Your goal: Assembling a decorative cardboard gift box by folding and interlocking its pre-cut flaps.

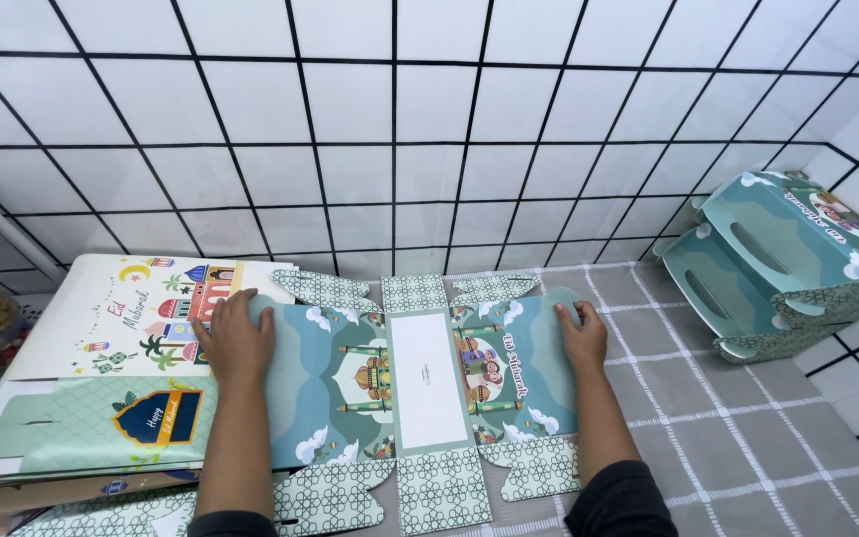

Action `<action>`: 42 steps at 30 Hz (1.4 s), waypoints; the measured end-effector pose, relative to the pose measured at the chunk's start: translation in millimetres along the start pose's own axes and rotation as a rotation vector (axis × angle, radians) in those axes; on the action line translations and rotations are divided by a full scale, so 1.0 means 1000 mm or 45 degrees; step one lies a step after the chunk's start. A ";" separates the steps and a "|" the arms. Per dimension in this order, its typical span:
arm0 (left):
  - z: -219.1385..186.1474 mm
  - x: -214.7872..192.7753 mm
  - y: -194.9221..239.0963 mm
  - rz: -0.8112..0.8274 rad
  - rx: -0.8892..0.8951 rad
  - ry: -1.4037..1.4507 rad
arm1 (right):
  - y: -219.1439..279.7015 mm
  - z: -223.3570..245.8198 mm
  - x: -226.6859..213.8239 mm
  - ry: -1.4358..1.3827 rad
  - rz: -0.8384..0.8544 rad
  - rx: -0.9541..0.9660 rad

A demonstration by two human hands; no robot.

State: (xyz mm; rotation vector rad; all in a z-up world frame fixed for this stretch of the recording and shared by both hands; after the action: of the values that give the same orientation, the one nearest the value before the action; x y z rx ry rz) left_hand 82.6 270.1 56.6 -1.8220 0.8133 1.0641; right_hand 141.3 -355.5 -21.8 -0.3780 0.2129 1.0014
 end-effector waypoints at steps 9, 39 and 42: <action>0.008 -0.012 0.001 -0.075 -0.015 0.278 | 0.000 0.001 -0.003 -0.263 -0.067 -0.149; 0.030 -0.091 0.040 0.743 -0.373 0.650 | 0.011 0.015 -0.022 -0.555 0.518 0.630; 0.038 -0.086 0.035 0.661 -0.330 0.653 | 0.011 0.037 -0.040 -0.489 0.405 0.606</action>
State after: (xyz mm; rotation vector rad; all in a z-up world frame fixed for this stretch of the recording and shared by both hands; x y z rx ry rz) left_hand 3.7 299.3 111.6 -2.2085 1.5802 1.0587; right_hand 111.2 -365.9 23.6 0.2920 0.1578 1.2734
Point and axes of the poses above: each hand's wrist, its own y-axis away from the middle knuckle, its own x-axis out of the palm, z = x × y, the point moved 9 cm from there along -y, towards the middle knuckle, and after that the axes turned 14 degrees about -y, right-handed, at the moved point
